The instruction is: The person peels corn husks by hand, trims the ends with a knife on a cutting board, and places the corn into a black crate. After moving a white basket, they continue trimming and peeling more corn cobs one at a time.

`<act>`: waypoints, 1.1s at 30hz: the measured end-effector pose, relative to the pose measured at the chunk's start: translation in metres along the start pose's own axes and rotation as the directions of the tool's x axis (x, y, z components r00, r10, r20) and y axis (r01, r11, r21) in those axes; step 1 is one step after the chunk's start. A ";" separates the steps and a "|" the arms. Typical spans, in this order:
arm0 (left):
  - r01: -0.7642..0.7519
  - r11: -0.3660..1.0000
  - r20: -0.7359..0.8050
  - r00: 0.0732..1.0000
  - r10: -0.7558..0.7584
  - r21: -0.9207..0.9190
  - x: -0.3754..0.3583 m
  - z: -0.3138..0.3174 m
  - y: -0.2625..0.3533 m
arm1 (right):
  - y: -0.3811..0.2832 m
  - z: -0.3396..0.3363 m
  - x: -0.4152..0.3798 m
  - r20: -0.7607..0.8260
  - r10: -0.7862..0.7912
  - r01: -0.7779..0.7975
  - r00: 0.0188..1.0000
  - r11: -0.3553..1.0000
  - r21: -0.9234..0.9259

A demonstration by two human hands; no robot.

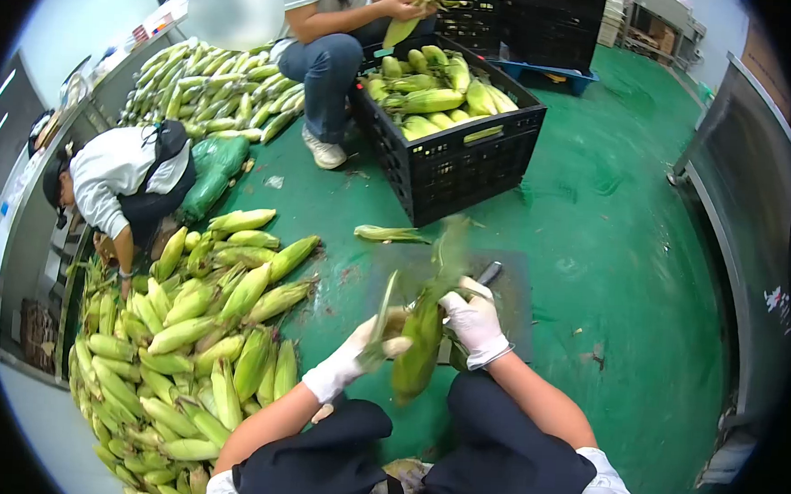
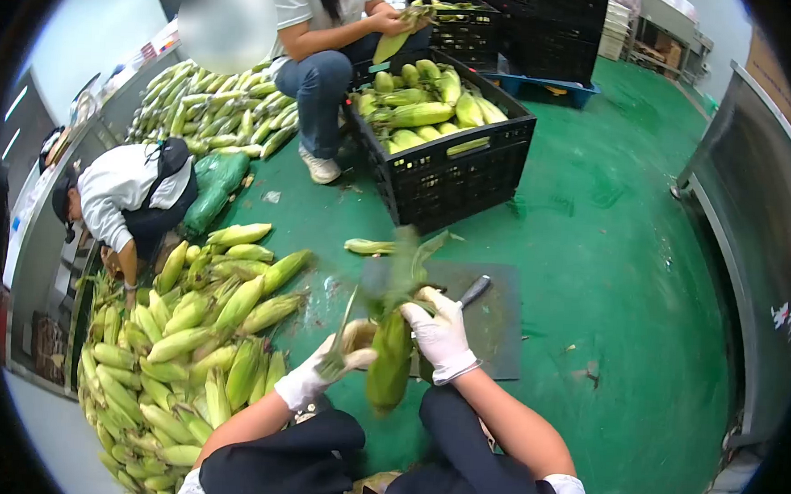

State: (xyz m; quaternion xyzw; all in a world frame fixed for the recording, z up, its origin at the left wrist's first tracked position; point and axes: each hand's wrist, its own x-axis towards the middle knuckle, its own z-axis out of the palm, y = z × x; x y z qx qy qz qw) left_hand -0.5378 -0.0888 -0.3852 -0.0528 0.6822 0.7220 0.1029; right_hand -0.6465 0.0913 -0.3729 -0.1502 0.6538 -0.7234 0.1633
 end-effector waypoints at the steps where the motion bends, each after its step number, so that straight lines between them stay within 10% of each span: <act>1: 0.121 0.980 -0.131 0.986 -0.101 0.157 0.002 0.008 0.014 | 0.016 0.007 -0.003 0.038 -0.099 0.104 0.994 0.979 -0.175; 3: -0.410 0.665 -0.062 0.823 0.565 0.624 0.011 0.007 0.007 | 0.022 0.027 -0.021 0.040 -0.236 0.238 0.971 0.931 -0.277; 9: -0.519 0.722 -0.140 0.760 0.635 0.457 0.021 0.006 -0.019 | 0.022 0.027 -0.030 0.004 -0.073 0.071 0.997 0.948 -0.309; 12: -0.234 0.609 -0.241 0.767 0.594 0.758 0.029 0.005 -0.016 | 0.031 0.031 -0.022 -0.085 -0.312 0.235 0.946 0.842 -0.486; 13: -0.201 0.511 -0.294 0.622 0.726 0.836 0.037 -0.002 -0.027 | 0.035 0.034 -0.019 -0.082 -0.312 0.235 0.947 0.842 -0.486; 16: -0.120 0.973 -0.533 0.819 0.210 0.199 0.035 -0.005 -0.011 | 0.044 0.037 -0.008 -0.233 -0.119 0.121 0.965 0.993 -0.005; 17: -0.115 0.973 -0.541 0.815 0.206 0.199 0.041 -0.008 -0.014 | 0.037 0.041 -0.008 -0.301 0.037 0.022 0.953 0.982 0.188; 19: -0.326 0.768 -0.585 0.807 -0.078 -0.552 0.048 -0.011 -0.023 | 0.036 0.040 -0.011 -0.247 0.201 -0.051 0.948 0.861 0.507; 24: -0.241 0.564 -0.472 0.826 -0.308 -0.790 0.042 -0.023 -0.022 | 0.027 0.033 -0.014 -0.161 0.194 -0.027 0.968 0.714 0.700; 28: -0.313 0.374 -0.391 0.908 -0.151 -0.873 0.040 -0.029 -0.027 | 0.023 0.030 -0.019 -0.075 0.226 -0.085 0.971 0.621 0.779; 33: -0.294 0.581 -0.462 0.872 -0.162 -0.758 0.033 -0.008 -0.008 | 0.013 0.030 -0.024 -0.071 0.192 -0.071 0.979 0.645 0.761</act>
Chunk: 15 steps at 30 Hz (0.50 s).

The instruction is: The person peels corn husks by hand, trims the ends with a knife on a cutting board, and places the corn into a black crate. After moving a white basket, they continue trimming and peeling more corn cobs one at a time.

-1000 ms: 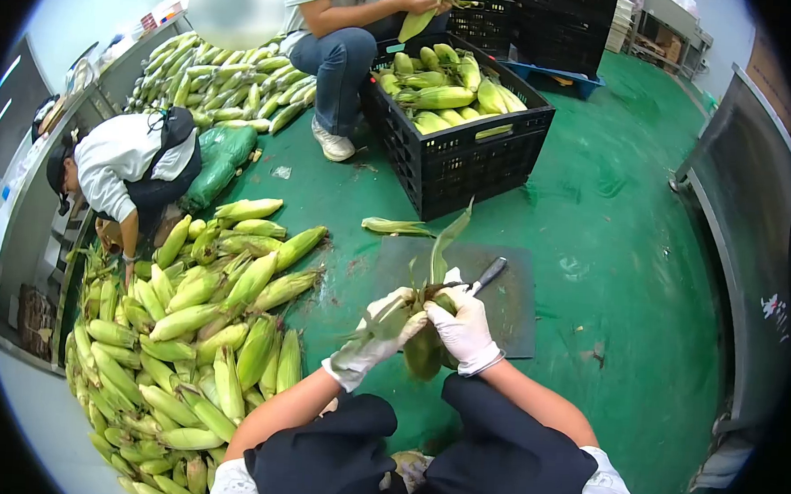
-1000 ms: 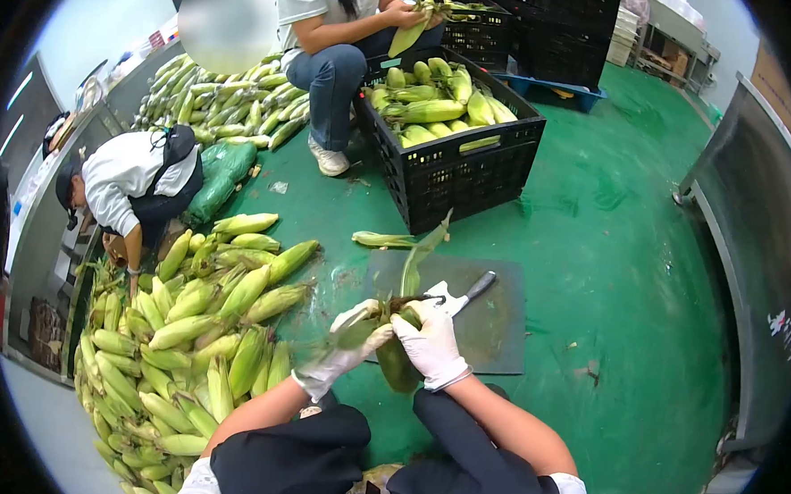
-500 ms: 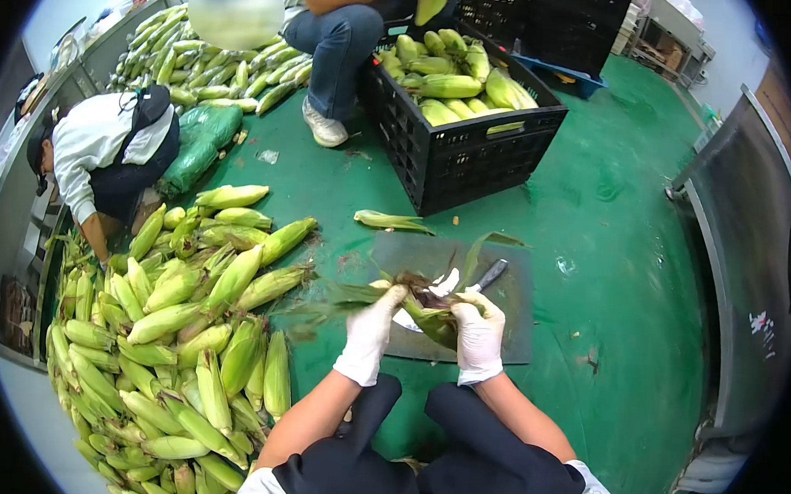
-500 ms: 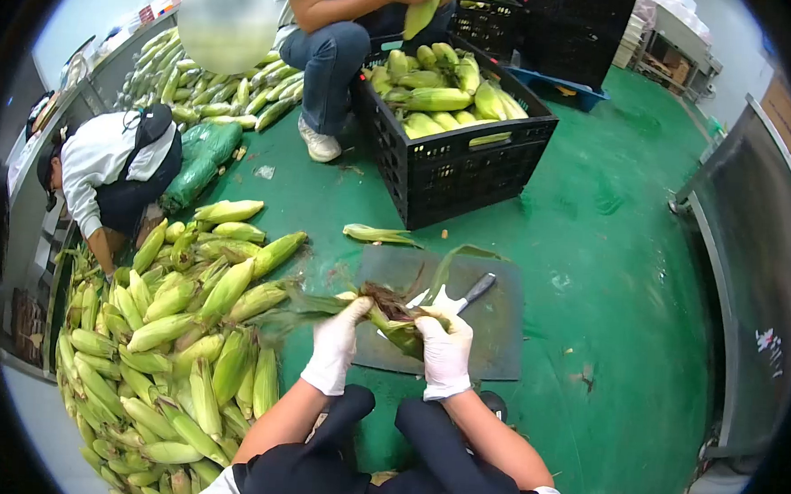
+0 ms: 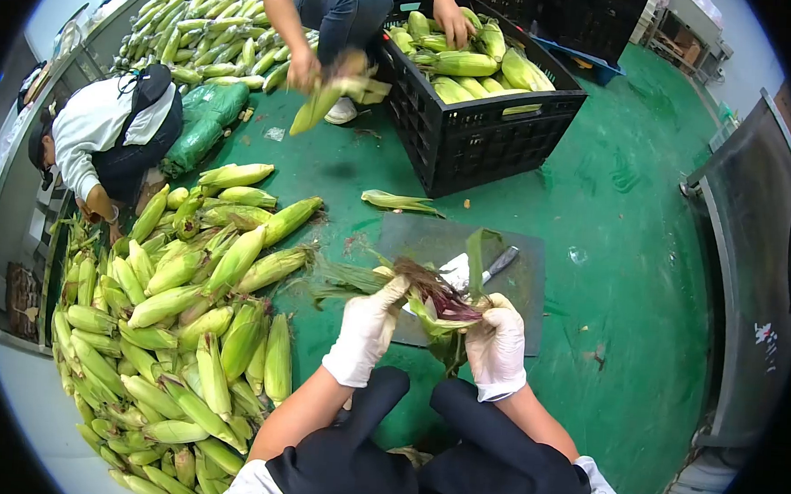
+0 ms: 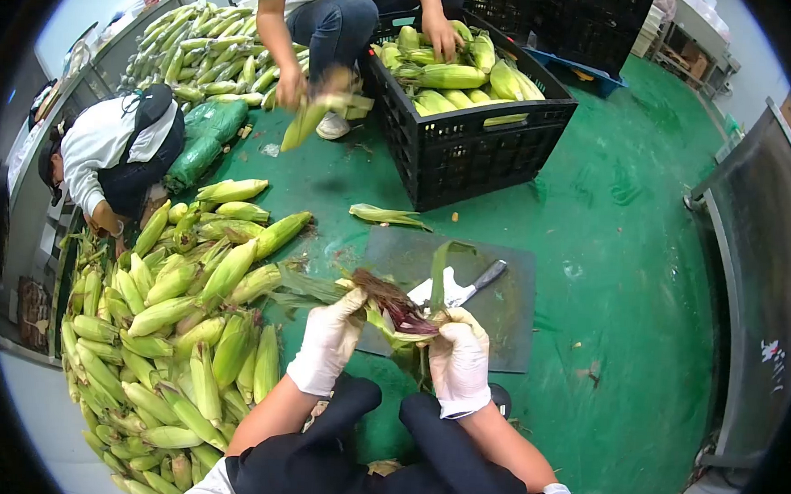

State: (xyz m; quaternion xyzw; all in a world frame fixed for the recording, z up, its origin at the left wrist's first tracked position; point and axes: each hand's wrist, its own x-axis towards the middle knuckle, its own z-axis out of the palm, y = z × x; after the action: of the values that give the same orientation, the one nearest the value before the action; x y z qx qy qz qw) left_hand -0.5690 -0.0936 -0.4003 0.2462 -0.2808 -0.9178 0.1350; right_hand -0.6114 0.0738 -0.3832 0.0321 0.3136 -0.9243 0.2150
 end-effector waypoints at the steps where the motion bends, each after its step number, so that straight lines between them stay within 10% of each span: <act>1: -0.017 0.992 -0.043 0.999 0.022 0.121 -0.004 0.005 -0.003 | -0.001 0.006 -0.003 -0.059 -0.026 0.021 0.998 0.996 -0.081; 6: -0.023 0.851 -0.137 0.984 0.111 0.525 -0.023 0.025 -0.015 | -0.004 0.014 -0.003 0.098 -0.233 0.226 0.968 0.627 -0.746; 8: -0.191 0.752 0.000 0.969 0.246 0.631 -0.026 0.026 -0.023 | 0.003 0.012 0.001 0.323 -0.337 0.393 0.884 0.160 -0.906; 14: -0.165 0.728 0.014 0.978 0.209 0.665 -0.022 0.017 -0.027 | -0.008 0.005 0.014 0.348 -0.438 0.450 0.829 0.154 -0.879; 15: -0.101 0.768 -0.045 0.985 0.167 0.632 -0.021 0.016 -0.028 | -0.008 0.003 0.013 0.207 -0.447 0.381 0.870 0.344 -0.858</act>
State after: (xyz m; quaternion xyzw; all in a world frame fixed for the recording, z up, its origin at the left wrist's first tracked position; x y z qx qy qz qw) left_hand -0.5627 -0.0562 -0.3972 0.3012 -0.5801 -0.7465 0.1242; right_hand -0.6263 0.0725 -0.3793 -0.1336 0.7470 -0.6493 -0.0509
